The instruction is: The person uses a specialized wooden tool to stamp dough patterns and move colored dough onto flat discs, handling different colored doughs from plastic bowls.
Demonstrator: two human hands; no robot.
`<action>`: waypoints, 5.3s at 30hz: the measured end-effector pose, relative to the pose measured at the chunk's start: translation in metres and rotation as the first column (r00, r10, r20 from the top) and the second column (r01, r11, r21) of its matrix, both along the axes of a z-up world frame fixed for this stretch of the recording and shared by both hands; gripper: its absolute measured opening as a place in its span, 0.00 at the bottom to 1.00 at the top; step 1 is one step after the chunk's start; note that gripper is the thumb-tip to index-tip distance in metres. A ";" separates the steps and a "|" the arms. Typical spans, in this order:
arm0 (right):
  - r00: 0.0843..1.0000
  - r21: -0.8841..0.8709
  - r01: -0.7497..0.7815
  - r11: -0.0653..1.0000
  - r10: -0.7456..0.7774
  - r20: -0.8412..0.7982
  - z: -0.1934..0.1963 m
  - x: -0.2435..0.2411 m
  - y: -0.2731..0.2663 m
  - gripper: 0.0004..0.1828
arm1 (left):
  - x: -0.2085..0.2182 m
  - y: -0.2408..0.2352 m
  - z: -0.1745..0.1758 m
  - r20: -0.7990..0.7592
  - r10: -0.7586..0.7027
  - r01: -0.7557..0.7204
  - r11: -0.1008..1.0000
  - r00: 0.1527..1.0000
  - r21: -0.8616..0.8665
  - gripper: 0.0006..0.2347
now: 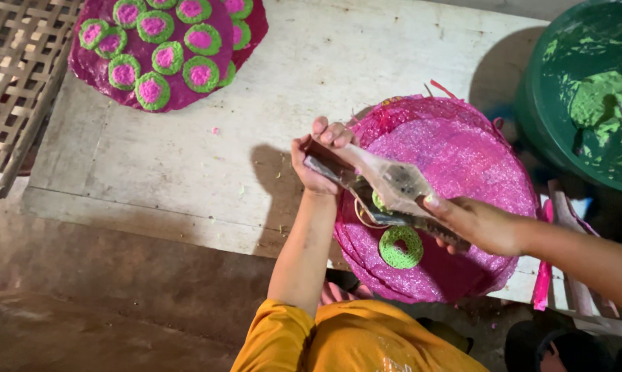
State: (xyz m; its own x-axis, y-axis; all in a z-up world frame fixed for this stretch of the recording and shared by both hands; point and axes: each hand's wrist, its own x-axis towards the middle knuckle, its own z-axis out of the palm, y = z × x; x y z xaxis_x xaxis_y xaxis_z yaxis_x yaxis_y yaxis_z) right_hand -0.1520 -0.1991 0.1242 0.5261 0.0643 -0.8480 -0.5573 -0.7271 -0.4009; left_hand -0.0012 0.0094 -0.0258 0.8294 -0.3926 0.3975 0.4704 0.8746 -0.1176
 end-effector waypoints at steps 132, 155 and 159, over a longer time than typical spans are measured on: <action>-0.068 0.857 0.469 0.212 -0.959 0.274 -0.120 -0.240 -0.084 0.50 | 0.001 -0.125 0.072 0.350 -0.879 -0.913 -0.192 0.323 0.361 0.55; 0.481 0.068 -0.619 0.782 0.309 0.820 0.146 -0.177 -0.083 0.17 | -0.169 -0.051 0.259 0.345 -0.843 -0.797 0.517 -0.412 0.312 0.12; 0.533 0.215 -0.602 0.769 0.187 0.825 0.129 -0.196 -0.090 0.17 | -0.175 -0.048 0.246 0.295 -0.885 -0.820 0.450 -0.359 0.354 0.14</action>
State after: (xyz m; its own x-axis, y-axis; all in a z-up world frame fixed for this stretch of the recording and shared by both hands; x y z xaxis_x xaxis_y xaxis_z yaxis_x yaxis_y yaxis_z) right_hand -0.3483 -0.2887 0.2528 0.7456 0.6664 0.0048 0.3788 -0.4179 -0.8257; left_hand -0.1761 -0.0382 0.2203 -0.1535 -0.9567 -0.2472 -0.8333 -0.0091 0.5528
